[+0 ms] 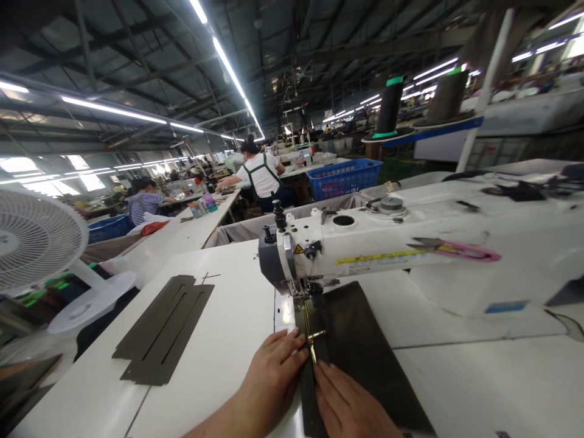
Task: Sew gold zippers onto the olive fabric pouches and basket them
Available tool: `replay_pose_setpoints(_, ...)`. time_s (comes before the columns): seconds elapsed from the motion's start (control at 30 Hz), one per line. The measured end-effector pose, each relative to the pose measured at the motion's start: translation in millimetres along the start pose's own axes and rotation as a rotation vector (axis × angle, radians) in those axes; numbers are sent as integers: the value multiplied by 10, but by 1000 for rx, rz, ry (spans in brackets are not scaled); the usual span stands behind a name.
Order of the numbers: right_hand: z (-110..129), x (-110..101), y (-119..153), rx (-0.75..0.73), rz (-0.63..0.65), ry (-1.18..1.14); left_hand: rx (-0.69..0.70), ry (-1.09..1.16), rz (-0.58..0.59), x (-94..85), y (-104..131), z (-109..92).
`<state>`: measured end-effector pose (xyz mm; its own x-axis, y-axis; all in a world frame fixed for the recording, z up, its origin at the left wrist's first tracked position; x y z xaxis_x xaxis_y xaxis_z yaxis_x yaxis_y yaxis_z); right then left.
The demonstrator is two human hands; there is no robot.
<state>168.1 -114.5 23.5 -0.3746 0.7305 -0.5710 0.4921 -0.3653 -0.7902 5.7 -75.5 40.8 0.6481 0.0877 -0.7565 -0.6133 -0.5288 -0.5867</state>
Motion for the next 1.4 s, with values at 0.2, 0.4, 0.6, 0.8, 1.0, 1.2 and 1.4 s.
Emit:
replay_pose_setpoints(0.2,-75,-22,-55,-84,41,4,48,-44,-13,44,-17,55)
replay_pose_setpoints(0.4,-122,89,-51,-44,38,-17,-16,-23,46,20,-58,118)
replay_pose_setpoints(0.6,-199,153,-81,-70,55,2,-1,-19,44,43,-134,224)
replay_pose_setpoints(0.8,-286,255,-160,-139,108,8,-22,-2,40,49,-235,339)
replay_pose_setpoints(1.0,-307,350,-126,24,-59,-95,-64,3,26,83,-258,403)
replay_pose_setpoints(1.2,-583,464,-281,427,397,-165,-109,-10,55,93,-231,396)
replay_pose_setpoints(1.4,-677,820,-390,544,498,-67,-41,-93,53,109,-220,408)
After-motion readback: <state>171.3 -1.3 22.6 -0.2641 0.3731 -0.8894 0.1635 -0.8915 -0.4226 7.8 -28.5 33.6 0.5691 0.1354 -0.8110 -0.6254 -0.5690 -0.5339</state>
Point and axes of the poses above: each hand's wrist, its own y-axis away from the middle knuckle, its own x-axis out of the palm, z = x × y, the point moved 1 cm from there along -y, towards the middle knuckle, and after that the axes turned 12 degrees about y, right-handed, at the moved point
